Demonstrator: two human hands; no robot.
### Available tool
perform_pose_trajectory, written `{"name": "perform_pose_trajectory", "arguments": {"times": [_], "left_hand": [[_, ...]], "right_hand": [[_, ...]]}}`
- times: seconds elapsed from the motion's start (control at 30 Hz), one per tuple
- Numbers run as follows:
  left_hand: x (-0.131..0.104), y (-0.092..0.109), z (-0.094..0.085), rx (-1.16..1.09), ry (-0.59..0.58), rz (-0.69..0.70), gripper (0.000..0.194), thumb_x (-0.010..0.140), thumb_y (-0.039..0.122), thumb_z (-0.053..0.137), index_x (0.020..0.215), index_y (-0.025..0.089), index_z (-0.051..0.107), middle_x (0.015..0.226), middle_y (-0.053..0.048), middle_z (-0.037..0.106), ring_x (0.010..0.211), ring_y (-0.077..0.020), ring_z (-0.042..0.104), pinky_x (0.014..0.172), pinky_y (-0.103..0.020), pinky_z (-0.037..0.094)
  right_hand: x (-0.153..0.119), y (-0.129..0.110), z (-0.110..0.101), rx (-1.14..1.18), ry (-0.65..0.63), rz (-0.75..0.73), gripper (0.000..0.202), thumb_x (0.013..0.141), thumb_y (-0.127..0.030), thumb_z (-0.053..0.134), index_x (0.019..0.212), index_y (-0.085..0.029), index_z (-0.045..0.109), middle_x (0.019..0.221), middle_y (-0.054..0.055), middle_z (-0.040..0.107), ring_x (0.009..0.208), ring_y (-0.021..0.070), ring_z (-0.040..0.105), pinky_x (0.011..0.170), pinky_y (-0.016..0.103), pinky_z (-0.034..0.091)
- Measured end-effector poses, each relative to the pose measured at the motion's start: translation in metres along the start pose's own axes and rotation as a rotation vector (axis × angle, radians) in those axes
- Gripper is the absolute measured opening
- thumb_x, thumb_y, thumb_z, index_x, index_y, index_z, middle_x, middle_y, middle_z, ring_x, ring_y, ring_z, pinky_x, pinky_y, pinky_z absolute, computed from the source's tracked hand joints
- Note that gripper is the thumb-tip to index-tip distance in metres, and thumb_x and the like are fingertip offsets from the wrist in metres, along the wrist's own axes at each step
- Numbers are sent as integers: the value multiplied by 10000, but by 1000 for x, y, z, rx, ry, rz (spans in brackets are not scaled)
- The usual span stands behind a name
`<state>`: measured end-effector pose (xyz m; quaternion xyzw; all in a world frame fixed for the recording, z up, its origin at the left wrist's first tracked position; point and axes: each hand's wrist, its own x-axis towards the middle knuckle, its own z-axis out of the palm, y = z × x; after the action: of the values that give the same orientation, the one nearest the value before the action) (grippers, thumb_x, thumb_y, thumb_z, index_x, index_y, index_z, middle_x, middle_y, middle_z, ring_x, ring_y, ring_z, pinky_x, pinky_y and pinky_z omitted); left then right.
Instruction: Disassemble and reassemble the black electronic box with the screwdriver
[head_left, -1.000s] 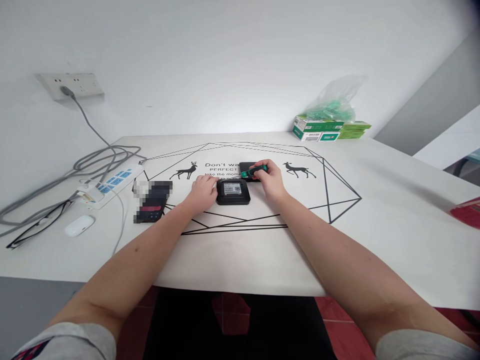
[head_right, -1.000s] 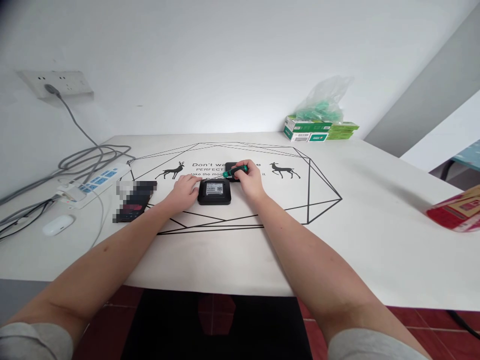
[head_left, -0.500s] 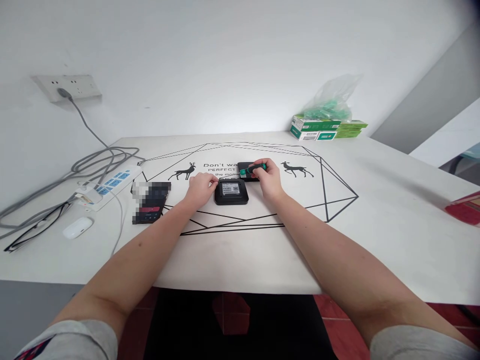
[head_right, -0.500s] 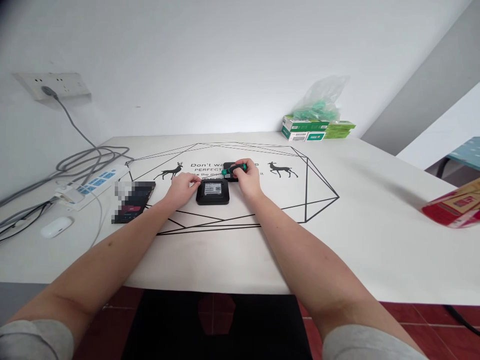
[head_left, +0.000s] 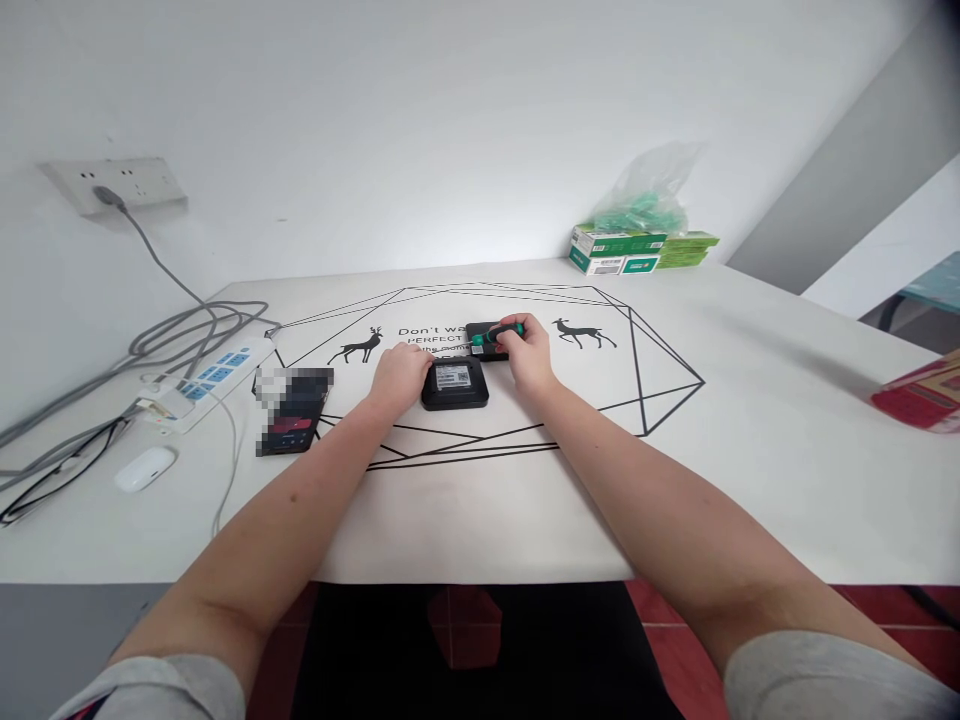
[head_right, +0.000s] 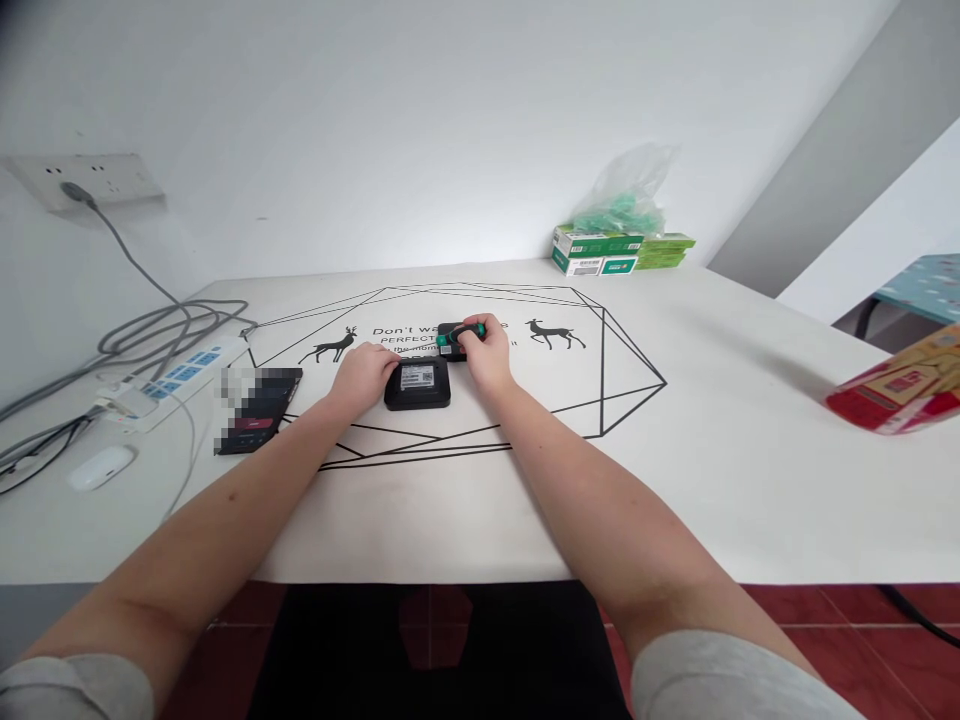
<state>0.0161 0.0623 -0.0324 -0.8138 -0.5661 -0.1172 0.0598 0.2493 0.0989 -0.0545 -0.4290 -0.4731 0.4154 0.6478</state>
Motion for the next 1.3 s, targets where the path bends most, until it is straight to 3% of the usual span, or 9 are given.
{"name": "perform_pose_trajectory", "arguments": {"times": [0.43,0.67,0.83,1.03,1.3], "left_hand": [[0,-1,0,-24,8,5,390,1092,135,493,1217,215,854,1192,-124,813,1162,-336,702,981,-452,548],[-13,-34,-5,-28,106,-207,439,1028,64,499,1260,217,839,1271,-142,799,1200,-349,692,1035,-471,537],[-23,-49,-9,-28,46,-285,356,1018,104,561,1151,227,868,1216,-150,798,1197,-363,696,1026,-467,557],[-25,-41,-7,-14,4,-291,386,1008,76,552,1195,223,855,1276,-152,771,1229,-361,663,1041,-475,550],[-28,-35,3,-32,43,-232,436,954,20,505,1153,203,846,1229,-168,771,1196,-371,652,1023,-521,546]], "right_hand": [[1,2,-4,-25,-18,-20,287,684,-307,665,962,-272,605,972,4,751,845,205,666,805,402,579],[-3,2,-5,-40,-126,-35,361,738,-359,772,1042,-293,588,892,-24,691,796,203,668,845,438,600],[-25,-1,10,-175,-281,-156,390,798,-445,811,1109,-297,629,976,10,721,897,233,693,914,471,598],[-42,-6,17,-317,-399,-210,373,851,-449,781,1165,-289,658,1071,47,780,968,276,744,953,510,604],[-40,-7,17,-239,-353,-140,391,810,-448,810,1127,-283,650,1101,54,786,985,270,744,999,532,604]]}}
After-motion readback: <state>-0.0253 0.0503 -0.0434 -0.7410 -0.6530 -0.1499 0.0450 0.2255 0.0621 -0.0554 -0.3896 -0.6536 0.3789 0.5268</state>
